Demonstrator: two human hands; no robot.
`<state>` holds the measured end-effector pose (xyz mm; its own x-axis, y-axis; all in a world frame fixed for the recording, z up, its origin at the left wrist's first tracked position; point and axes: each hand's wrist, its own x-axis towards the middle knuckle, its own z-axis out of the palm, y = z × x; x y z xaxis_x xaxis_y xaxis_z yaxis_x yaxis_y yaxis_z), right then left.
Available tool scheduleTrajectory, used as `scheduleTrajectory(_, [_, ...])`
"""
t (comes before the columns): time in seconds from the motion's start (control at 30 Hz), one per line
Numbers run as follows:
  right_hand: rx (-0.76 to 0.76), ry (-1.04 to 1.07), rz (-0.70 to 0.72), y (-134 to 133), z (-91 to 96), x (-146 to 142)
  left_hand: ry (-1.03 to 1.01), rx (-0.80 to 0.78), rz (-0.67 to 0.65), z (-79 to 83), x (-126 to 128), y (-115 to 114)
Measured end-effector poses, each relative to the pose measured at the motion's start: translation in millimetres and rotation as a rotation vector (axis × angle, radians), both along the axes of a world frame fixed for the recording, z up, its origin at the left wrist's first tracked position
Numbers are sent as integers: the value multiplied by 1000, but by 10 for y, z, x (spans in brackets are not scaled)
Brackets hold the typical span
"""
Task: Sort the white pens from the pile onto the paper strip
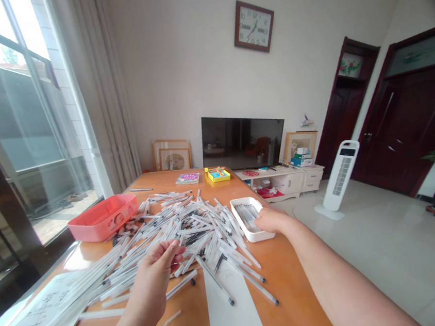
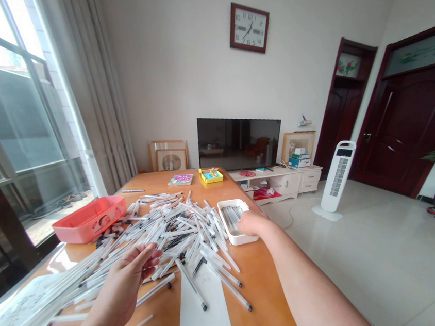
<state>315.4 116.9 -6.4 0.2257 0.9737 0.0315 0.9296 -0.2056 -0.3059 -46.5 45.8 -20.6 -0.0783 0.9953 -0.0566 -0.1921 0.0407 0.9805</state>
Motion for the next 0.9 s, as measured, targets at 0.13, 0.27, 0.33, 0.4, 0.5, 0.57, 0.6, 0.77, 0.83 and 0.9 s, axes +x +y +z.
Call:
scheduleTrajectory(0.13, [-42,18,19,1,41,-36,12,-2,7,-4,-27,11])
scheduleTrajectory(0.27, [-52,77,58,-26,74,-25,12,0,1,-3,-25,10])
scheduleTrajectory(0.33, [-66,127,89,-55,72,-36,9,-1,0,-6,-17,9])
scheduleTrajectory(0.4, [-93,183,128,-85,57,-71,1,-2,1,-9,-11,8])
scheduleTrajectory(0.5, [-119,242,180,-120,20,-149,-11,-1,4,-12,-13,8])
scheduleTrajectory(0.57, [-110,259,199,-130,-10,-191,-9,-1,5,-10,-18,8])
scheduleTrajectory(0.6, [-100,265,203,-131,-27,-203,-6,-2,5,-9,-20,9])
scheduleTrajectory(0.77, [-47,270,145,-77,-104,-151,5,-12,-1,1,-23,11])
scheduleTrajectory(0.83, [-28,244,95,-34,-122,-105,7,-7,-7,0,-23,12])
scheduleTrajectory(0.9, [-20,219,63,6,-127,-71,8,-1,-13,-5,-25,13])
